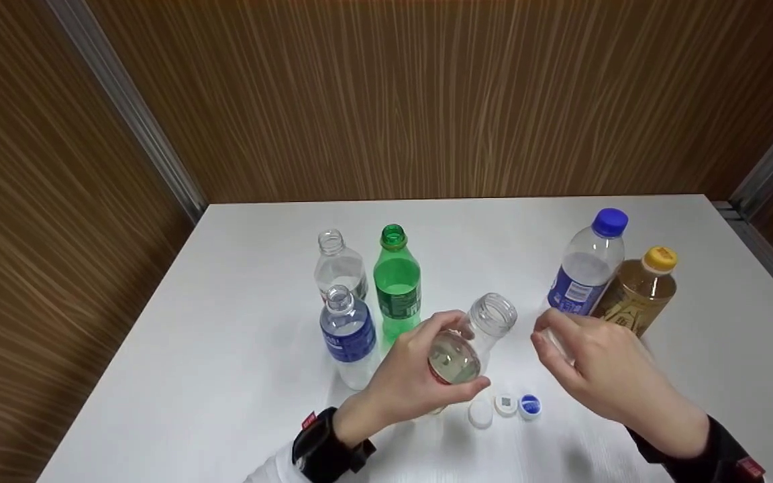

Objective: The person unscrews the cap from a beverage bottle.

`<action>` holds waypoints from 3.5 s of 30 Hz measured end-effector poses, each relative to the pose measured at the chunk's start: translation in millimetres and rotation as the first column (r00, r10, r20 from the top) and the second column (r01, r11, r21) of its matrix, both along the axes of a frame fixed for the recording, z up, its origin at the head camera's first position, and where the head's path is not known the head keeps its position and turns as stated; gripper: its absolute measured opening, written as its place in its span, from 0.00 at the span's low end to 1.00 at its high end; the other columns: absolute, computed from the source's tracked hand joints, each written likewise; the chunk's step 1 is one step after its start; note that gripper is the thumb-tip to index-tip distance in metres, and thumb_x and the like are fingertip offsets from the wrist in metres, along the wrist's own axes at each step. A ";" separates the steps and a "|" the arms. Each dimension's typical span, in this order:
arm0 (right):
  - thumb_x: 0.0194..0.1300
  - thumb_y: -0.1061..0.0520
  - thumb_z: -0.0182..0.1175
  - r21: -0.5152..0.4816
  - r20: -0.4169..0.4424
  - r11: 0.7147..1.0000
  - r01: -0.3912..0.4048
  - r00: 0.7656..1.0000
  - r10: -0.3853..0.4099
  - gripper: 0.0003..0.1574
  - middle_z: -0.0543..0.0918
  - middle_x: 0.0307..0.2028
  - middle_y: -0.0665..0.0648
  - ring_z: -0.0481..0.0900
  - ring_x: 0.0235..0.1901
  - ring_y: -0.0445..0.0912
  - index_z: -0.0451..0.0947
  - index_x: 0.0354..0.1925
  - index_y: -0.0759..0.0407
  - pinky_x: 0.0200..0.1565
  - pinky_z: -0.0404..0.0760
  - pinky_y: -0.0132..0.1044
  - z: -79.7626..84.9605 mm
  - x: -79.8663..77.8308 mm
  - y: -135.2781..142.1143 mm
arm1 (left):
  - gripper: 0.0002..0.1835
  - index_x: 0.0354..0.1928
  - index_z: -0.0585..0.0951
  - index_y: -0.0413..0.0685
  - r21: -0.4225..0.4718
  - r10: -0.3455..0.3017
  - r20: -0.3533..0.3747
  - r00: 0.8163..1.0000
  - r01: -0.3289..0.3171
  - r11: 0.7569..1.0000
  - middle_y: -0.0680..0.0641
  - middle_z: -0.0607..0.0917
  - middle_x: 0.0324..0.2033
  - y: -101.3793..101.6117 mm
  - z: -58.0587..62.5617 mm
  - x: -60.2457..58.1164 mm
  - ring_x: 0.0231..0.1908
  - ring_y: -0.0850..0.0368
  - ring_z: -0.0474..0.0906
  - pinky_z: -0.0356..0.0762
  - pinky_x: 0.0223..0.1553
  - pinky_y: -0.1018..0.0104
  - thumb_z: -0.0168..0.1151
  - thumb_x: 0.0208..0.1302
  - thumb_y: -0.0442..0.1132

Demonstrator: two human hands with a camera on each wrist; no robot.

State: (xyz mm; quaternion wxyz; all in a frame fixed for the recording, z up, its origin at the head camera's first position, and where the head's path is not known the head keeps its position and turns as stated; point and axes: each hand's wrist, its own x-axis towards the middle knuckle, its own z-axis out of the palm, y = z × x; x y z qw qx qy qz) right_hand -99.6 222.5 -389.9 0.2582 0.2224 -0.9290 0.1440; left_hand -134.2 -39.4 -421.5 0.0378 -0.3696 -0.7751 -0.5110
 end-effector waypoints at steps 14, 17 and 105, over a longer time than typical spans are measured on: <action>0.70 0.48 0.66 0.198 0.257 0.979 0.044 0.962 -0.095 0.08 0.76 0.33 0.44 0.73 0.29 0.37 0.79 0.41 0.48 0.31 0.76 0.37 -35.7 6.6 26.1 | 0.34 0.63 0.75 0.45 0.018 0.000 -0.040 0.999 0.001 1.000 0.46 0.87 0.51 0.4 0.8 -0.2 0.47 0.60 0.86 0.86 0.54 0.70 0.79 0.57 0.44; 0.70 0.48 0.66 0.239 0.310 0.971 0.028 0.945 -0.103 0.08 0.73 0.31 0.44 0.68 0.27 0.37 0.78 0.40 0.48 0.29 0.70 0.34 -41.4 6.4 29.8 | 0.34 0.63 0.75 0.45 0.021 0.003 -0.056 0.998 -0.002 1.000 0.46 0.88 0.51 -0.3 0.2 -0.4 0.47 0.60 0.87 0.86 0.54 0.70 0.79 0.57 0.44; 0.61 0.43 0.76 -0.045 0.195 0.999 -0.010 0.981 0.019 0.33 0.84 0.48 0.49 0.85 0.41 0.42 0.81 0.60 0.54 0.41 0.88 0.43 -11.4 1.2 0.2 | 0.35 0.66 0.73 0.45 -0.036 0.006 -0.040 0.999 -0.007 0.999 0.44 0.88 0.52 2.2 -7.2 -3.2 0.49 0.61 0.86 0.85 0.56 0.70 0.77 0.60 0.46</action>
